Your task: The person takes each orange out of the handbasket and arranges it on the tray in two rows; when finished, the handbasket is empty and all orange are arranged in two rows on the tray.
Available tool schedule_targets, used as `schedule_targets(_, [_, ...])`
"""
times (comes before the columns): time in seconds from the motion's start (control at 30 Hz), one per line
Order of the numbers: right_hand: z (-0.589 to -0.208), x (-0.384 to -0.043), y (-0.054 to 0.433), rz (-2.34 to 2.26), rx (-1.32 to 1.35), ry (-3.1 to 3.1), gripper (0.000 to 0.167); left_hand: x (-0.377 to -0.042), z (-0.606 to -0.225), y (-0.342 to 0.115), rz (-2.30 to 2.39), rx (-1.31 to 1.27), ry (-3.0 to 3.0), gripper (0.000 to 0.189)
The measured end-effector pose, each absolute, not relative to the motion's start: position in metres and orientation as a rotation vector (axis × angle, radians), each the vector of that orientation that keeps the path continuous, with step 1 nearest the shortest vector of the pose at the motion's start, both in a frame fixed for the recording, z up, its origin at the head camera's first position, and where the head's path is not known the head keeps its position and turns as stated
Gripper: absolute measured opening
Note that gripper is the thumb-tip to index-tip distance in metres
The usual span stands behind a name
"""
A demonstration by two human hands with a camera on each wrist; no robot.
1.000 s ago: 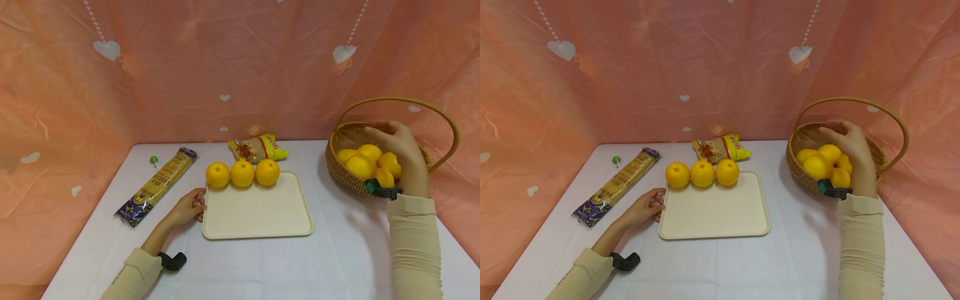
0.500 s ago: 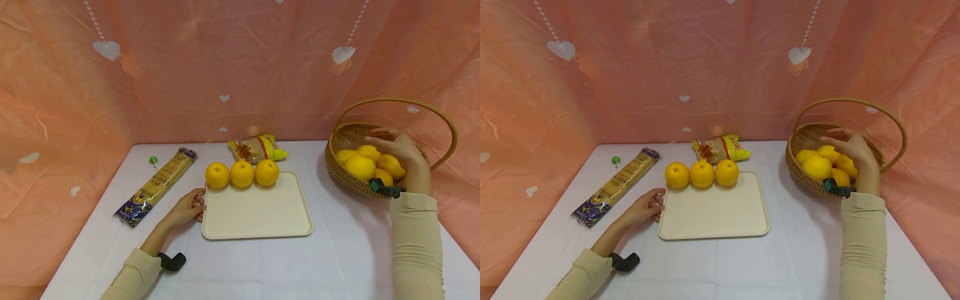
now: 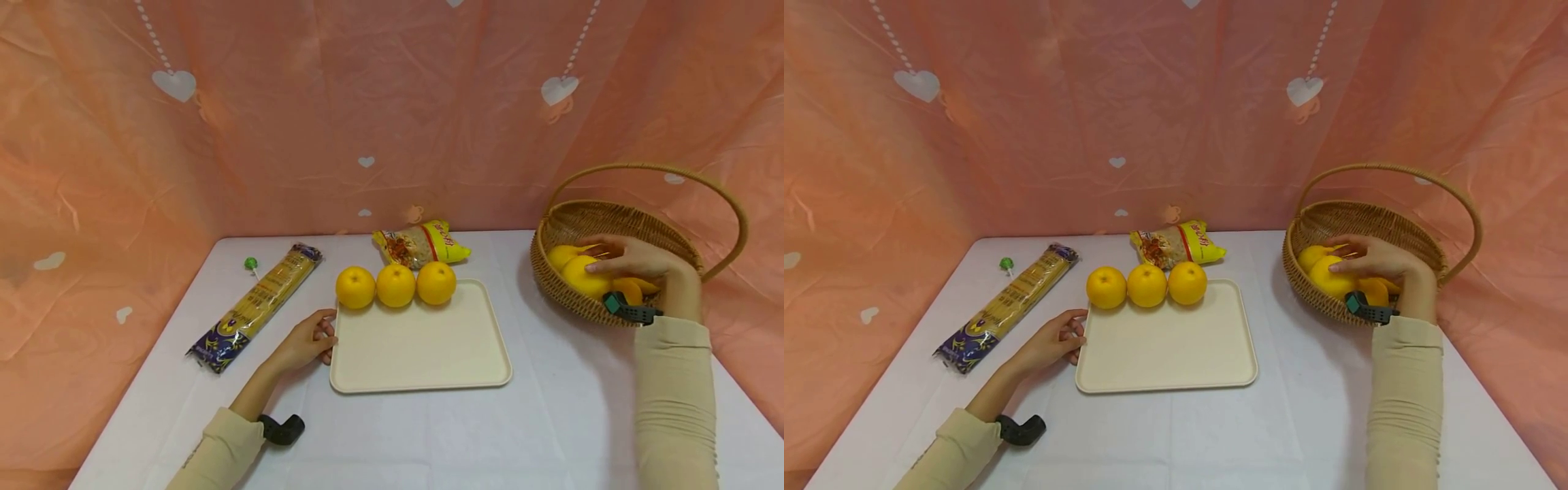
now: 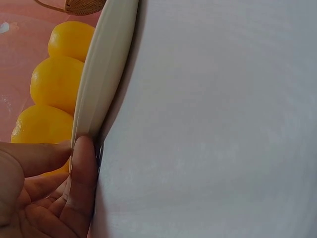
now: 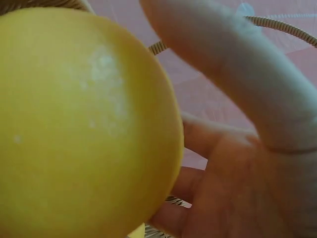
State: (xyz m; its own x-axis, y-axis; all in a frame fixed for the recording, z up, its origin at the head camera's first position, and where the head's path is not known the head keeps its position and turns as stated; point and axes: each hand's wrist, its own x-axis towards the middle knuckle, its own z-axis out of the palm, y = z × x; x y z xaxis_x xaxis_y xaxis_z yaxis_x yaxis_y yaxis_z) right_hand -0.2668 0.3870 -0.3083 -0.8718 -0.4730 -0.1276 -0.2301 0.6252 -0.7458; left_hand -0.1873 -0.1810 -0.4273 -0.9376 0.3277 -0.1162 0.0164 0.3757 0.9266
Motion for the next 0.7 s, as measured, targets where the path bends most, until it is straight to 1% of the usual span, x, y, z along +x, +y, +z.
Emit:
schedule_targets(0.17, [-0.309,-0.266,0.387,-1.1,-0.591,2.473,0.051,-0.187,-0.426,-0.181,1.585,0.293,2.348,0.051])
schedule_targets(0.5, [-0.312,-0.259,0.391,-0.912,-0.448,2.527,0.058,-0.187,-0.426,-0.18,1.579,0.274,2.358,0.052])
schedule_targets(0.7, [-0.311,-0.255,0.396,-0.874,-0.486,2.608,0.056,-0.188,-0.427,-0.18,1.579,0.285,2.36,0.051])
